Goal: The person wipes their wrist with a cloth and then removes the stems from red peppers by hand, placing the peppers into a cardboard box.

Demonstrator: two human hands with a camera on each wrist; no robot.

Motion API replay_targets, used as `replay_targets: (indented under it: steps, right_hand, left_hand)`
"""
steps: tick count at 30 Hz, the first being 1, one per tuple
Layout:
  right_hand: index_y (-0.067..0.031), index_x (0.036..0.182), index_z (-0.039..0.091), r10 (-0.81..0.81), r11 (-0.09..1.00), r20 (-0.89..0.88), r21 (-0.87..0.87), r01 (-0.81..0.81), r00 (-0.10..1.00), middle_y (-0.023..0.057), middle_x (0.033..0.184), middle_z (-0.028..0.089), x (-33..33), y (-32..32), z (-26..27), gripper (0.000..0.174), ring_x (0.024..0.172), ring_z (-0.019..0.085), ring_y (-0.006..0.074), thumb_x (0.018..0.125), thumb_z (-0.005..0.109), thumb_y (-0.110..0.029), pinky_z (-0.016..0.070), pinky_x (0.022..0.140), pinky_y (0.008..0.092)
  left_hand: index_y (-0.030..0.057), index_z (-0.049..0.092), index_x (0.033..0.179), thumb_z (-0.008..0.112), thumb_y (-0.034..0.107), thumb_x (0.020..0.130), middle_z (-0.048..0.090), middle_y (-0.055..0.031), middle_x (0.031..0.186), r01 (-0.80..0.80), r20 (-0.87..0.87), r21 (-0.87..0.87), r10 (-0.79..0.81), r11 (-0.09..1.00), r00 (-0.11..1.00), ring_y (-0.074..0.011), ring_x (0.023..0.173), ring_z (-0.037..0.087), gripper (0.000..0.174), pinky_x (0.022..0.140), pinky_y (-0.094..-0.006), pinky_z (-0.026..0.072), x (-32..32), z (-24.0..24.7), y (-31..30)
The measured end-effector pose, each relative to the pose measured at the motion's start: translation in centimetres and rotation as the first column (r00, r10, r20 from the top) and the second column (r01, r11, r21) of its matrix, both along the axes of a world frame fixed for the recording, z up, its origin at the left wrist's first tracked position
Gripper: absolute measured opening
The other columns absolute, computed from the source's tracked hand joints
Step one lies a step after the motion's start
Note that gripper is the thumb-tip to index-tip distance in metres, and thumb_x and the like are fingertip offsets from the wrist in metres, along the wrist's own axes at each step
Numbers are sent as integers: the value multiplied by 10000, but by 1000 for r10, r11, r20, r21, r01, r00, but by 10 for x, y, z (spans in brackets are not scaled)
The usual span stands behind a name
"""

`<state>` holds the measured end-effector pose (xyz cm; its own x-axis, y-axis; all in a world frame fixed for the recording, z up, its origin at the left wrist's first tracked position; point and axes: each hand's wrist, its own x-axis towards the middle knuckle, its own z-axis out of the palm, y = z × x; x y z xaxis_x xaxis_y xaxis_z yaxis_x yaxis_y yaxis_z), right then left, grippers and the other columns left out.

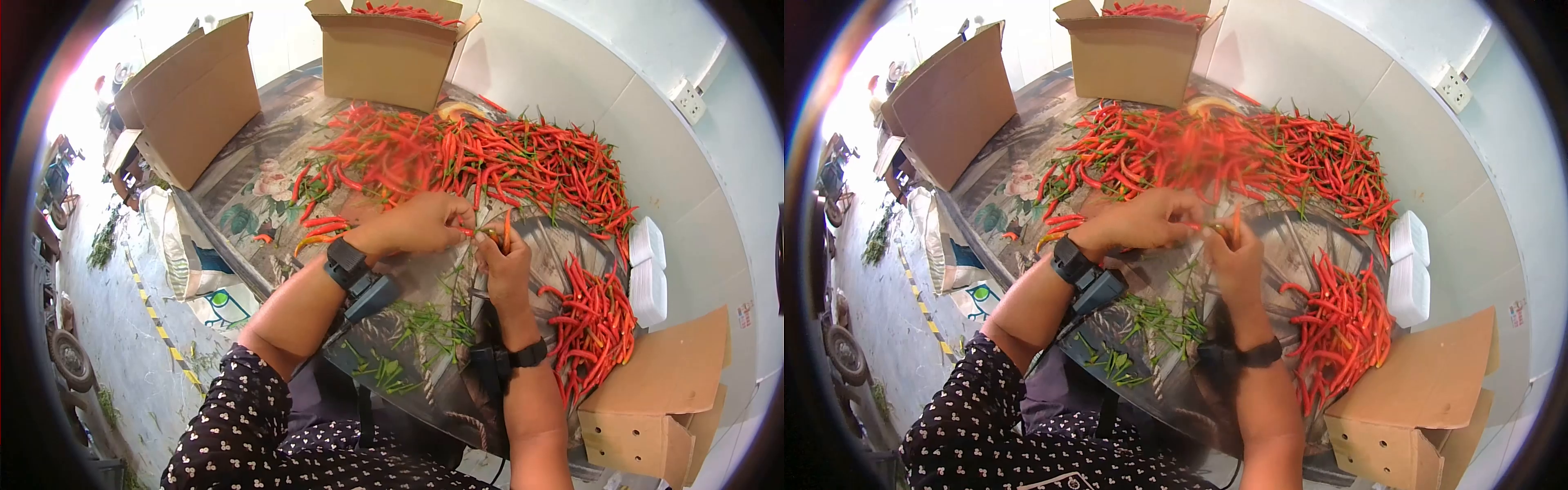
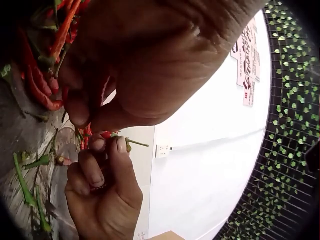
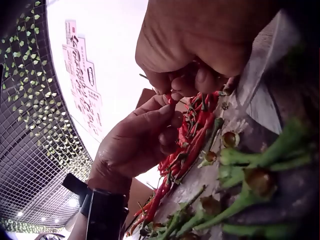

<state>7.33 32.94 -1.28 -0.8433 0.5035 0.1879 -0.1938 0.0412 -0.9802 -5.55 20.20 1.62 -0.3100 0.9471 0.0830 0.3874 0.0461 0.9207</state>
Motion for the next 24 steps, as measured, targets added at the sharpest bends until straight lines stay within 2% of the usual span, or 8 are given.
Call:
replay_targets:
  steps: [5,10,13,15,19,21,23,24]
  right_hand:
    - [8,910,536,-23,1000,-22,-20,23,999,-1,640,496,-1,-1,0,113,485,405,46,825,579,-53,299,428,195]
    - [1,870,541,47,977,-20,-205,-50,999,-17,604,462,1,3,-3,87,480,387,53,832,559,-75,291,439,196]
    - [-3,940,526,114,929,-54,-349,-125,992,47,684,519,1,7,-7,113,489,414,88,845,553,-59,300,434,206]
    - [-21,950,530,166,849,-82,-495,-185,983,55,709,525,2,9,-7,119,499,415,94,840,556,-56,305,443,207]
    - [-35,960,533,236,777,-88,-580,-242,968,55,731,511,4,12,-7,118,520,409,90,845,545,-61,307,456,203]
    - [-42,964,531,310,674,-169,-655,-341,936,53,735,490,4,11,-7,127,530,398,88,845,546,-82,308,470,197]
    - [-37,956,531,352,637,-202,-664,-392,914,49,730,479,5,12,-6,129,533,396,88,842,552,-95,310,472,198]
    - [-32,947,530,390,598,-236,-670,-440,890,46,725,468,6,11,-5,134,536,394,88,840,557,-107,313,474,199]
  left_hand:
    - [44,576,898,618,111,792,530,-7,710,12,-252,156,28,988,967,-87,618,490,132,544,-259,403,-3,-7,4]
    - [32,573,864,626,128,787,534,-28,741,26,-226,69,-10,997,974,-113,680,490,135,604,-287,414,-1,2,1]
    - [30,572,857,631,127,778,531,-34,739,37,-221,50,-25,998,975,-126,680,486,138,615,-294,414,-1,4,0]
    - [29,572,854,634,125,774,527,-36,731,56,-245,85,-34,995,969,-131,675,484,140,614,-295,412,-2,3,0]
    - [29,581,871,624,104,766,541,-45,744,122,-239,135,-87,983,967,-133,683,509,136,622,-290,422,-5,7,-2]
    - [29,587,882,621,99,764,553,-50,749,134,-232,160,-95,978,968,-132,694,524,141,632,-286,428,-4,12,-6]
    - [33,596,914,612,78,757,581,-60,763,137,-37,92,-134,986,990,-138,721,555,164,652,-287,442,0,22,-10]
    - [33,596,914,612,78,757,581,-60,763,137,-35,92,-134,986,990,-138,721,555,164,652,-287,442,-2,20,-10]
